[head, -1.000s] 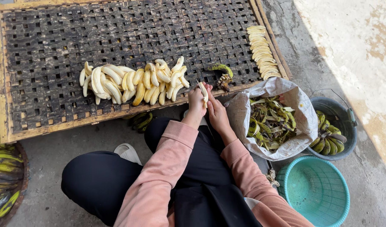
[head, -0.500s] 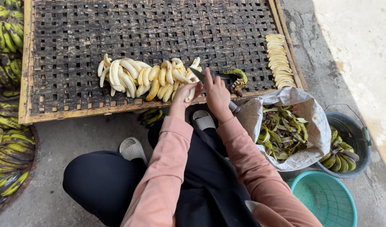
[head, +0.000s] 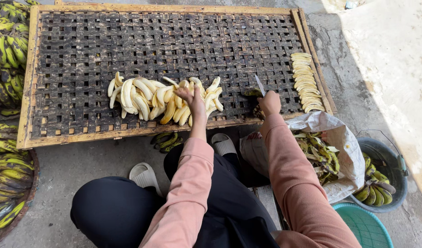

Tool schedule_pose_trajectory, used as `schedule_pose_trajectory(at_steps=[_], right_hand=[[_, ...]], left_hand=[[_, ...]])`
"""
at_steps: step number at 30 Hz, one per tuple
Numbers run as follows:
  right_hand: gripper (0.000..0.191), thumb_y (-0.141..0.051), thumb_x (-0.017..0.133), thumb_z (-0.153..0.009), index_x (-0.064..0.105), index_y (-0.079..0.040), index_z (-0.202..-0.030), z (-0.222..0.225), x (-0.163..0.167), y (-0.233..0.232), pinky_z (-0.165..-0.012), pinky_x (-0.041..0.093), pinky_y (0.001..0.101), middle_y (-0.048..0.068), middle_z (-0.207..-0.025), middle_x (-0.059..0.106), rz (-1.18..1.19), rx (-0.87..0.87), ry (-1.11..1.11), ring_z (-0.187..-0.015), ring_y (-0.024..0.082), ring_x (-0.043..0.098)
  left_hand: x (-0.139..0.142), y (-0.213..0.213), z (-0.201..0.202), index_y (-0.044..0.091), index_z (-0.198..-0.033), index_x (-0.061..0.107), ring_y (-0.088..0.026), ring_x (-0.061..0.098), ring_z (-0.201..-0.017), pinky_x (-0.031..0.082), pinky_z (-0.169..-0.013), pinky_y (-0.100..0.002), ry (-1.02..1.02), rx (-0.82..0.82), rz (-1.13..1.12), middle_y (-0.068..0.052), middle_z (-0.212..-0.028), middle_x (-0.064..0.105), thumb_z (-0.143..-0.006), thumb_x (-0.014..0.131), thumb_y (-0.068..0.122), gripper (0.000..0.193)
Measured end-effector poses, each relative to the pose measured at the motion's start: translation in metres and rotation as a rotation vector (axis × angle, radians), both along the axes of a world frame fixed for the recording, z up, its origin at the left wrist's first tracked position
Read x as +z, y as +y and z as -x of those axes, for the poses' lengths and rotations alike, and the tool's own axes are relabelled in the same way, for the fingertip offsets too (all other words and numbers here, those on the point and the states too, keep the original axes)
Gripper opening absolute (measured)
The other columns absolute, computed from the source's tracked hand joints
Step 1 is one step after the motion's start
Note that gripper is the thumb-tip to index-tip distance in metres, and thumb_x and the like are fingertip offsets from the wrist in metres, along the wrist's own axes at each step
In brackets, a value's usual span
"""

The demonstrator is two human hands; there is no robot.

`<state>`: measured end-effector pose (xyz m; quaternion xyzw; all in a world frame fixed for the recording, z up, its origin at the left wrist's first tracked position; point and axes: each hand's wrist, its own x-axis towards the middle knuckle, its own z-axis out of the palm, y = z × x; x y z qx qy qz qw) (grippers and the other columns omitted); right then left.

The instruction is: The person sits on the ground and peels bananas one at a time, using a knife to help remove the peel. Peeled bananas are placed on a woven bamboo tray and the peels are dropped into a sack beside them.

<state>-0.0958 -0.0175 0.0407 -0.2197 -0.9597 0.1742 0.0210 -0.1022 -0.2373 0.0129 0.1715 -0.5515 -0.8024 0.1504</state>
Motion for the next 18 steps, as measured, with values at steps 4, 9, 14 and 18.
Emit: schedule_pose_trajectory(at_steps=[4, 9, 14, 18], right_hand=[[0.034, -0.019, 0.081, -0.082, 0.067, 0.003, -0.105, 0.003, -0.008, 0.002, -0.086, 0.056, 0.0484, 0.028, -0.105, 0.068, -0.064, 0.115, 0.158, -0.100, 0.046, 0.067], [0.042, -0.019, 0.084, -0.081, 0.060, 0.003, -0.109, 0.000, -0.013, 0.001, -0.074, 0.054, 0.0453, 0.021, -0.093, 0.071, 0.233, 0.178, 0.369, -0.085, 0.036, 0.069], [0.032, -0.016, 0.079, -0.091, 0.061, 0.000, -0.113, -0.016, -0.007, -0.004, -0.064, 0.054, 0.0314, 0.006, -0.086, 0.070, 0.558, 0.356, 0.551, -0.074, 0.015, 0.066], [0.018, -0.015, 0.072, -0.099, 0.060, -0.004, -0.108, -0.029, 0.002, -0.007, -0.049, 0.041, 0.0264, 0.000, -0.079, 0.062, 1.087, 0.092, 0.520, -0.057, 0.008, 0.052]], left_hand=[[-0.004, 0.028, -0.003, 0.006, -0.161, 0.020, -0.033, 0.048, -0.144, 0.041, -0.121, -0.045, 0.117, -0.216, 0.402, -0.021, -0.158, 0.040, -0.094, 0.070, 0.024, 0.086], [-0.027, 0.063, -0.022, 0.001, -0.144, 0.042, -0.038, 0.051, -0.132, 0.045, -0.107, -0.045, 0.163, -0.611, 1.020, -0.022, -0.145, 0.051, -0.068, 0.089, 0.014, 0.091], [-0.033, 0.090, -0.024, 0.007, -0.131, 0.059, -0.039, 0.065, -0.114, 0.053, -0.093, -0.047, 0.295, -0.614, 1.041, -0.018, -0.124, 0.068, -0.075, 0.081, 0.007, 0.061], [-0.026, 0.108, -0.021, 0.008, -0.116, 0.068, -0.040, 0.071, -0.099, 0.056, -0.083, -0.049, 0.214, -0.491, 0.932, -0.018, -0.102, 0.074, -0.084, 0.075, 0.008, 0.033]])
